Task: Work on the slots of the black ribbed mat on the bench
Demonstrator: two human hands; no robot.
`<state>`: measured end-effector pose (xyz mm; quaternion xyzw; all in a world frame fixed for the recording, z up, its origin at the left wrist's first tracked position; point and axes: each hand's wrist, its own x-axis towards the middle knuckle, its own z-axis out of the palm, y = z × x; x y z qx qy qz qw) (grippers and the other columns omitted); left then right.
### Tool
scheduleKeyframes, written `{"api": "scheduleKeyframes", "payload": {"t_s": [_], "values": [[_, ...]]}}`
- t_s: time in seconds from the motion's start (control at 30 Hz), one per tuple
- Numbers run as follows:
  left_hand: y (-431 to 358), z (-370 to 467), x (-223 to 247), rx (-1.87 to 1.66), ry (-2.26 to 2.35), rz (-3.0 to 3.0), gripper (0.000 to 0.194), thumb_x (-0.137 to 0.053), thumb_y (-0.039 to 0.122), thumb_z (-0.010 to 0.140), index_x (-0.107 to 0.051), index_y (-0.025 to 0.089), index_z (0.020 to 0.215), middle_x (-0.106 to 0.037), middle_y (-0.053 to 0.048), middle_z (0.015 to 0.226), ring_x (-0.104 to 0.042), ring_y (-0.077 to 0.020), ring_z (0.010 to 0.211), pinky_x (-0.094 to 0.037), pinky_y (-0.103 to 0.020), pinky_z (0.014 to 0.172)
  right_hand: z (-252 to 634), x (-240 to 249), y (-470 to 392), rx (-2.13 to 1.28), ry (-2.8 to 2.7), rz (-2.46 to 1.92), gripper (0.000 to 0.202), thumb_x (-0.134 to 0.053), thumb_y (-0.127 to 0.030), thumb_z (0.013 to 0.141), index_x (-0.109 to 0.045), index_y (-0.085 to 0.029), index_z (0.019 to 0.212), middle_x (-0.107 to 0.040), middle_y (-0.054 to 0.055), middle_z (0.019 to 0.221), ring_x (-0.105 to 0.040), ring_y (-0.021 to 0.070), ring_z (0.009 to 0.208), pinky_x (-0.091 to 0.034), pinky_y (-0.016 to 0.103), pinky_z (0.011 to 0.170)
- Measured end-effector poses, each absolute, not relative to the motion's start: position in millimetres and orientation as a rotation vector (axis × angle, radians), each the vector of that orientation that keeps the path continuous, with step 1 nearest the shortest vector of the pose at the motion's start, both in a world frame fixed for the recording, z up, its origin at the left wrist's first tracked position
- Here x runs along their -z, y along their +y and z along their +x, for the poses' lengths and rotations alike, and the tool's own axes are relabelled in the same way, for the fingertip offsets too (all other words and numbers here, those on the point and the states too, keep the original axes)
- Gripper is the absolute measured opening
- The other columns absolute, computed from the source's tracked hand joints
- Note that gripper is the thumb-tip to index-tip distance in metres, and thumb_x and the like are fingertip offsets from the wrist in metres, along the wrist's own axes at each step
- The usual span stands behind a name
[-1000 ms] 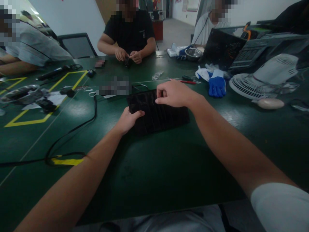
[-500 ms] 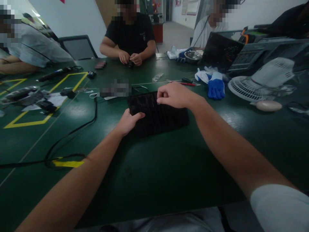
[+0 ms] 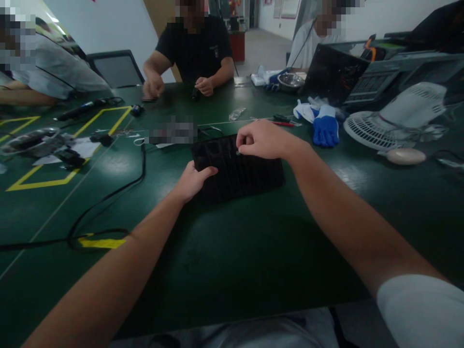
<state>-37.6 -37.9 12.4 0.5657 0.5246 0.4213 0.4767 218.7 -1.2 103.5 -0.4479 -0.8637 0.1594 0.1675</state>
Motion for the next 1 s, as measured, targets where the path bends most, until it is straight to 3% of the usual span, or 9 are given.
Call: {"api": "scheduleKeyframes", "payload": {"t_s": [0.57, 1.0], "values": [[-36.1, -38.8, -9.8, -1.041, 1.290, 1.399, 0.043, -0.085, 0.043, 0.067, -0.075, 0.018, 0.101, -0.079, -0.009, 0.101, -0.076, -0.0359, 0.103, -0.063, -0.053, 0.101, 216.2, -102.6, -3.4, -0.417, -2.458, -1.326, 0.022, -0.076, -0.023, 0.082, -0.083, -0.019, 0.102, -0.079, 0.005, 0.089, -0.068, 0.0200, 0.082, -0.045, 0.034, 0.078], [-37.2, -38.1, -12.2, -1.030, 1.300, 1.399, 0.045, -0.084, 0.044, 0.067, -0.074, 0.019, 0.103, -0.079, -0.010, 0.104, -0.075, -0.0366, 0.106, -0.062, -0.052, 0.101, 214.1, -100.2, -5.2, -0.363, -2.457, -1.323, 0.018, -0.079, -0.029, 0.087, -0.081, -0.020, 0.102, -0.077, 0.004, 0.089, -0.065, 0.0206, 0.082, -0.044, 0.036, 0.082]]}}
